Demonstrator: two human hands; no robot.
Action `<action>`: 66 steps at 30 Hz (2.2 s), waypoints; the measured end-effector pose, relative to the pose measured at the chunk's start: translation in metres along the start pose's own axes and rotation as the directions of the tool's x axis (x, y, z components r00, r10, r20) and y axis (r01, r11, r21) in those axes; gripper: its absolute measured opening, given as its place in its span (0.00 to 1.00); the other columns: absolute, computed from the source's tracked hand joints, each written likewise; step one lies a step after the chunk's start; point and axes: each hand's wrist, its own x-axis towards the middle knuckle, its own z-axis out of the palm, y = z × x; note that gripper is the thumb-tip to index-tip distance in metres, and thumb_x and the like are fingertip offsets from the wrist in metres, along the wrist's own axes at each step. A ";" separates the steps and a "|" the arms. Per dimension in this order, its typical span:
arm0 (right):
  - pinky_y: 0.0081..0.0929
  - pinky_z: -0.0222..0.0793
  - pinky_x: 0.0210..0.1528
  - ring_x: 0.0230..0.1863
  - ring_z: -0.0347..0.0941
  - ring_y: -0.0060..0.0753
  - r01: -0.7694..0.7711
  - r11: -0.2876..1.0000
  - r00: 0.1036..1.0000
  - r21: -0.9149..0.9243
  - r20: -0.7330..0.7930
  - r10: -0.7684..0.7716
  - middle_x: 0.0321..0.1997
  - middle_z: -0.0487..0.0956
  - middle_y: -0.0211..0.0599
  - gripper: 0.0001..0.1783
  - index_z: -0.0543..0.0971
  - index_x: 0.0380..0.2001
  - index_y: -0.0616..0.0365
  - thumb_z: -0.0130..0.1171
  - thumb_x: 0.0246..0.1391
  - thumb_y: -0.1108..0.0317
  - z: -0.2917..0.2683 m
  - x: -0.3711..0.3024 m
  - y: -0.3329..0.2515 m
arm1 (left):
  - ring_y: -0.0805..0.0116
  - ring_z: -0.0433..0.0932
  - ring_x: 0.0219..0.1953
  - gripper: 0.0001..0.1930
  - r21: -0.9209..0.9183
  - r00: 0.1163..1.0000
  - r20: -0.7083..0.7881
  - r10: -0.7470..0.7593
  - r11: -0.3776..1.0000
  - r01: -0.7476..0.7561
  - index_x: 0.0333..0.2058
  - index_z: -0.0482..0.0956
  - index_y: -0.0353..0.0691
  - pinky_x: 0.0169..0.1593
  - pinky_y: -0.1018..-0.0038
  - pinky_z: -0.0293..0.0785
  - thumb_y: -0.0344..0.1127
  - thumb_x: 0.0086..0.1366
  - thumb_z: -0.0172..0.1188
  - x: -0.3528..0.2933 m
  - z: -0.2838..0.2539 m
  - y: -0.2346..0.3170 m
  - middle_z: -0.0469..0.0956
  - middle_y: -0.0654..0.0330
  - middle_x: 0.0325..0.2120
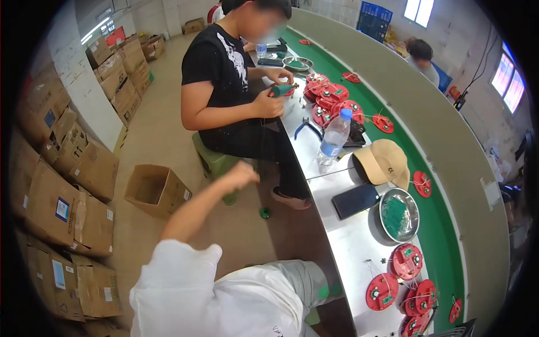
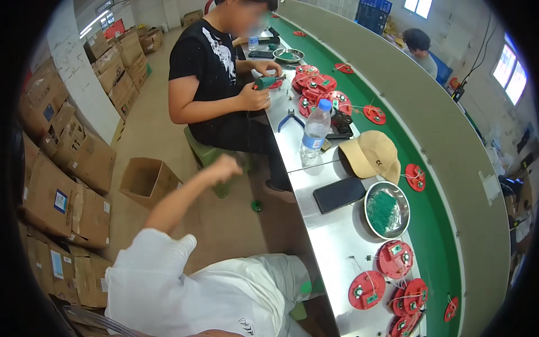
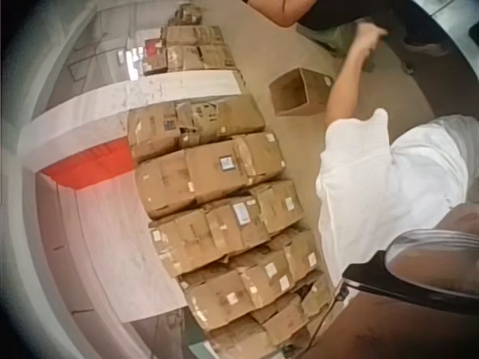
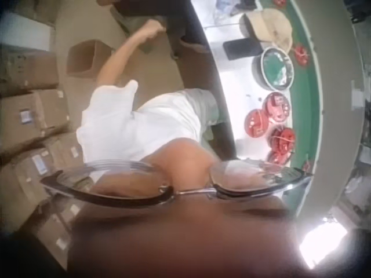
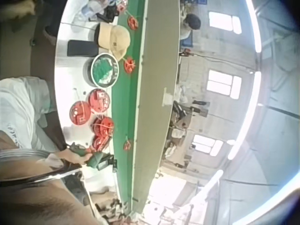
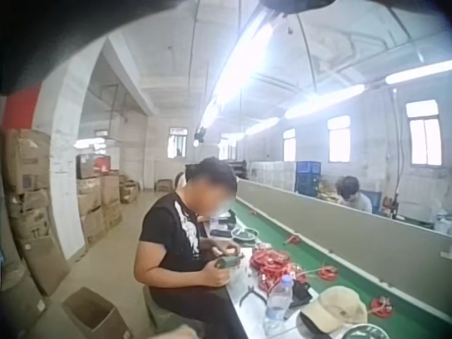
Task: Soldering components and wires onto circular red circuit boards at an industrial workbench.
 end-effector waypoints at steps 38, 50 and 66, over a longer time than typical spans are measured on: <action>0.28 0.71 0.27 0.20 0.72 0.27 0.143 0.829 0.946 -0.540 0.321 0.046 0.35 0.80 0.47 0.28 0.73 0.47 0.75 0.60 0.57 0.56 -0.067 -0.032 -0.024 | 0.62 0.74 0.25 0.10 -0.367 0.123 0.336 0.934 0.250 -0.896 0.34 0.82 0.36 0.28 0.70 0.70 0.21 0.50 0.67 -0.186 0.338 0.228 0.77 0.58 0.24; 0.26 0.69 0.24 0.16 0.68 0.28 0.107 0.857 0.938 -0.505 0.337 0.081 0.23 0.77 0.43 0.26 0.76 0.36 0.73 0.62 0.56 0.53 -0.068 -0.044 -0.008 | 0.59 0.76 0.27 0.13 -0.285 0.002 0.249 0.969 0.075 -0.956 0.31 0.82 0.33 0.31 0.70 0.74 0.18 0.43 0.67 -0.191 0.375 0.208 0.80 0.57 0.27; 0.28 0.74 0.24 0.19 0.70 0.30 0.014 0.878 0.925 -0.479 0.339 0.170 0.32 0.79 0.52 0.26 0.71 0.48 0.76 0.60 0.57 0.62 -0.077 -0.048 -0.005 | 0.59 0.77 0.27 0.14 -0.304 0.052 0.209 0.976 0.115 -0.946 0.31 0.82 0.34 0.30 0.69 0.75 0.18 0.41 0.66 -0.191 0.380 0.208 0.80 0.57 0.26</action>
